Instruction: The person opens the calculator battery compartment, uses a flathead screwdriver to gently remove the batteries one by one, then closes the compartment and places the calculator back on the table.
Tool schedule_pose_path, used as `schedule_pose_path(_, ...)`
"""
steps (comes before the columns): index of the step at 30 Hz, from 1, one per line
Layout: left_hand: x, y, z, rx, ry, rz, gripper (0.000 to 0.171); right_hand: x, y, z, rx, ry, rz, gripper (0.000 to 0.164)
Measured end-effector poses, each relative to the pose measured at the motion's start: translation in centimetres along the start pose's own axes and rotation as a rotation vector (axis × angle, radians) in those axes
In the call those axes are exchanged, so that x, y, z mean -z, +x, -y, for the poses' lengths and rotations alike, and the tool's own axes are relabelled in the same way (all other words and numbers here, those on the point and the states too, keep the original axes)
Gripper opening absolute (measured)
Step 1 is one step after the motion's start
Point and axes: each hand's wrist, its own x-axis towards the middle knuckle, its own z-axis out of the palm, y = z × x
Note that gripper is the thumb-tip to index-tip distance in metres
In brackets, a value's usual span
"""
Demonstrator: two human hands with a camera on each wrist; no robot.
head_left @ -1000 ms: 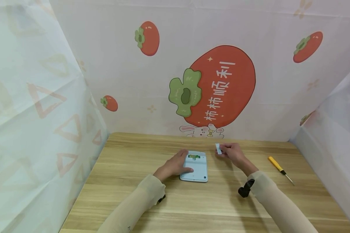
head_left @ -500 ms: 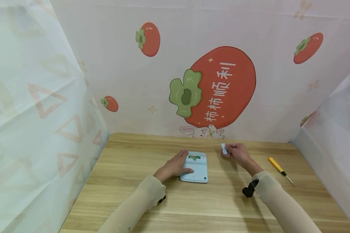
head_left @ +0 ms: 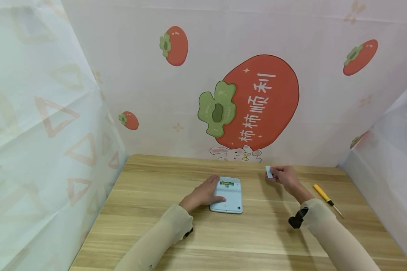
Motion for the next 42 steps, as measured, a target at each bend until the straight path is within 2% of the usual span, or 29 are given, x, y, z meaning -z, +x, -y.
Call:
schedule_pose_path(7, -0.1, 0.1, 0.0, -0.001, 0.009, -0.005, 0.093, 1.0, 0.1, -0.3, 0.003, 0.017, -0.023, 0.041)
schedule_pose_path(12, -0.1, 0.1, 0.0, -0.002, 0.008, -0.005, 0.093, 1.4, 0.1, -0.3, -0.022, -0.059, -0.057, 0.04)
schedule_pose_path(26, 0.0, 0.0, 0.0, 0.004, 0.0, 0.003, 0.093, 3.1, 0.2, -0.8, 0.109, -0.254, -0.098, 0.035)
schedule_pose_path(31, -0.1, 0.1, 0.0, 0.0, 0.005, 0.001, 0.093, 3.4, 0.3, -0.9, 0.147, -0.352, -0.138, 0.033)
schedule_pose_path(37, 0.0, 0.0, 0.0, -0.005, 0.007, -0.002, 0.093, 3.8, 0.5, -0.9, 0.204, -0.545, -0.199, 0.031)
schedule_pose_path(42, -0.2, 0.0, 0.1, -0.011, -0.002, -0.001, 0.093, 3.9, 0.2, -1.1, 0.271, -0.64, -0.205, 0.029)
